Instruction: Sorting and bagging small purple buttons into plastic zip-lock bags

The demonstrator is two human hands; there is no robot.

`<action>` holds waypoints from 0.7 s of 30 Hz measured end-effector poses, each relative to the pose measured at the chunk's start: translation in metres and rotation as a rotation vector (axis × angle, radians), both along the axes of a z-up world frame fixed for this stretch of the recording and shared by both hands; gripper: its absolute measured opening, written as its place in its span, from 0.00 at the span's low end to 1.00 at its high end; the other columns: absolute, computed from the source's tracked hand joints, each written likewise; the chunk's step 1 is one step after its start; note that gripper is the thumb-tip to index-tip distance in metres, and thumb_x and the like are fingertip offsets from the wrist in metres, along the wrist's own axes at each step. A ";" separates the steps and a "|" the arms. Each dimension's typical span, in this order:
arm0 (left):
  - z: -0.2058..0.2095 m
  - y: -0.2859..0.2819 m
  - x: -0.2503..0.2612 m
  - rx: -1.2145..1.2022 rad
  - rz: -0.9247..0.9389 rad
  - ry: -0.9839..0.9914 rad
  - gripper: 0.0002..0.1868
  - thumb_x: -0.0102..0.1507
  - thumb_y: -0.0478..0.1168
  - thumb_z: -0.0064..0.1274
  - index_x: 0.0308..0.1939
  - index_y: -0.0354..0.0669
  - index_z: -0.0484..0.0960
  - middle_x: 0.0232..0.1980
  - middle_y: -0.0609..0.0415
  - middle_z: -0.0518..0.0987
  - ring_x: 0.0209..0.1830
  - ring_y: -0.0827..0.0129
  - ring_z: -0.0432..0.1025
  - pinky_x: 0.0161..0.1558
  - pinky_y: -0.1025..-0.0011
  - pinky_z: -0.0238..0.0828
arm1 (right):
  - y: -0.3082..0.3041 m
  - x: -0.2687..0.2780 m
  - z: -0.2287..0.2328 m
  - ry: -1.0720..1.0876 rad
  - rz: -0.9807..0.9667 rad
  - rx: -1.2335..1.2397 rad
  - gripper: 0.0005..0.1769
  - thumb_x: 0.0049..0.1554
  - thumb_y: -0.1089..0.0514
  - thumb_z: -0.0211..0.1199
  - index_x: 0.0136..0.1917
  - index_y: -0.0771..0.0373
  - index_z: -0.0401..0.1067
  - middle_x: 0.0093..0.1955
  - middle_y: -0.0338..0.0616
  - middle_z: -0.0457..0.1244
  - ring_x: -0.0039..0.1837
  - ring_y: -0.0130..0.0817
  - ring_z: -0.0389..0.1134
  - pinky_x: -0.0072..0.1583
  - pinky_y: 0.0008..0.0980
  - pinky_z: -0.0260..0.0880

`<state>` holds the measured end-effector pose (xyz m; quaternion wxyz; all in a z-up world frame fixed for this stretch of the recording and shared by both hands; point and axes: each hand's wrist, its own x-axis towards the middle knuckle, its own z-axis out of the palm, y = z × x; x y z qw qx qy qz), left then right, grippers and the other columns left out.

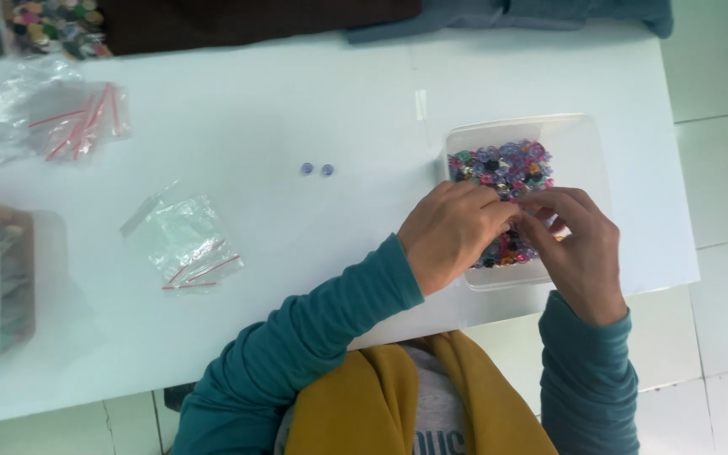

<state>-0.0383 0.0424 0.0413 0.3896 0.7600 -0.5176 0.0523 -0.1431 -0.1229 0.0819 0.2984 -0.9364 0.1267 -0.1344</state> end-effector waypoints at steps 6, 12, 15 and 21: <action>0.027 0.108 0.015 -0.115 0.228 0.188 0.10 0.65 0.41 0.61 0.49 0.42 0.85 0.44 0.51 0.84 0.40 0.59 0.77 0.40 0.62 0.73 | 0.079 0.017 0.041 -0.199 0.110 0.178 0.11 0.63 0.65 0.69 0.56 0.73 0.74 0.55 0.58 0.66 0.56 0.43 0.67 0.56 0.35 0.71; -0.007 0.180 0.036 -0.059 0.566 0.379 0.10 0.64 0.44 0.64 0.48 0.52 0.85 0.40 0.59 0.81 0.37 0.68 0.77 0.39 0.72 0.74 | 0.158 0.062 0.026 -0.262 0.330 0.233 0.08 0.56 0.70 0.72 0.50 0.71 0.78 0.48 0.57 0.68 0.43 0.45 0.73 0.44 0.39 0.77; -0.027 0.182 0.042 -0.035 0.634 0.359 0.11 0.62 0.42 0.65 0.48 0.50 0.84 0.41 0.58 0.80 0.39 0.66 0.77 0.40 0.71 0.76 | 0.172 0.087 -0.011 -0.266 0.335 0.173 0.06 0.60 0.71 0.69 0.51 0.72 0.78 0.48 0.56 0.66 0.42 0.44 0.73 0.43 0.37 0.76; -0.048 0.175 0.051 0.001 0.683 0.295 0.11 0.64 0.43 0.63 0.48 0.49 0.83 0.42 0.58 0.76 0.41 0.63 0.76 0.42 0.68 0.76 | 0.174 0.113 -0.055 -0.073 0.294 0.089 0.07 0.62 0.67 0.67 0.53 0.73 0.76 0.50 0.58 0.63 0.45 0.45 0.70 0.43 0.39 0.75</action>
